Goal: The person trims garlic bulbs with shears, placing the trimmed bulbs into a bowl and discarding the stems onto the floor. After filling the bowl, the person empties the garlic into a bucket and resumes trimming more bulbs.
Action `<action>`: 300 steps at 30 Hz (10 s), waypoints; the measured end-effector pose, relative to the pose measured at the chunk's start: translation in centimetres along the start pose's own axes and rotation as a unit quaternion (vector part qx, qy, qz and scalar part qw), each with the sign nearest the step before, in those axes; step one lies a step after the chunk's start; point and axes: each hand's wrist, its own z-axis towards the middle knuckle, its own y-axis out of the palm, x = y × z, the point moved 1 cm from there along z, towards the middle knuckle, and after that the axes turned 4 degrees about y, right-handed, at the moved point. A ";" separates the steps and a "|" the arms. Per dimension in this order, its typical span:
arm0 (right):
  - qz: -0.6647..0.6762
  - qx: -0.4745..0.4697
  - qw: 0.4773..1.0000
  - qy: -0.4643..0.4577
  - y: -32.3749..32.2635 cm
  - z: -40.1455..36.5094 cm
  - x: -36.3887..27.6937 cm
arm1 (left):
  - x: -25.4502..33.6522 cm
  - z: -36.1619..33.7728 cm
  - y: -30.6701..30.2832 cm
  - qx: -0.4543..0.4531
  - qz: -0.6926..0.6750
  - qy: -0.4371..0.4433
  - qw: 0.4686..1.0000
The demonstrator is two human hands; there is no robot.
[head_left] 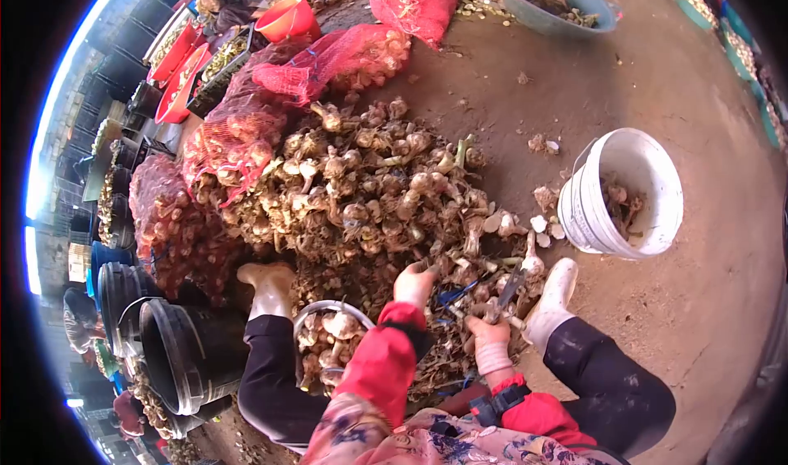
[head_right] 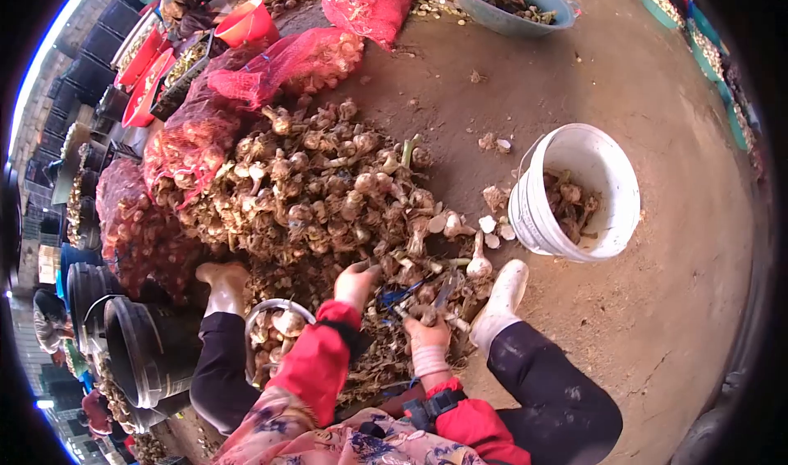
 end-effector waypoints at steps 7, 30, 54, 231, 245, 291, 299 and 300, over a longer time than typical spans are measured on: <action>0.017 0.002 0.997 0.074 0.3 -1.0 -4.0 | -2.2 6.3 6.5 -0.024 0.076 -0.098 0.992; -0.533 -0.381 0.702 -0.280 1.9 -10.6 -7.8 | -1.4 -20.4 -10.1 -0.169 -0.345 0.075 0.920; -0.168 -0.352 0.895 -0.215 0.9 -8.7 -5.2 | 1.5 -22.6 -13.1 -0.126 -0.529 0.140 0.828; -0.208 -0.233 0.932 -0.182 -0.7 -6.3 -4.6 | 1.8 -22.5 -11.5 -0.029 -0.300 0.215 0.929; -0.307 -0.384 0.867 0.077 -0.1 -4.5 2.9 | 3.3 -23.2 -13.3 -0.121 -0.559 0.223 0.789; 0.005 -0.579 0.635 -0.511 53.0 -44.9 -19.9 | -1.5 -27.5 -70.9 0.729 0.218 0.234 0.604; -0.130 -0.467 0.442 -0.755 57.1 -53.7 -9.9 | -11.9 -25.6 -62.5 0.723 0.307 0.092 0.613; -0.123 -0.486 0.450 -0.739 57.4 -53.9 -9.8 | -12.4 -26.2 -62.8 0.706 0.325 0.083 0.623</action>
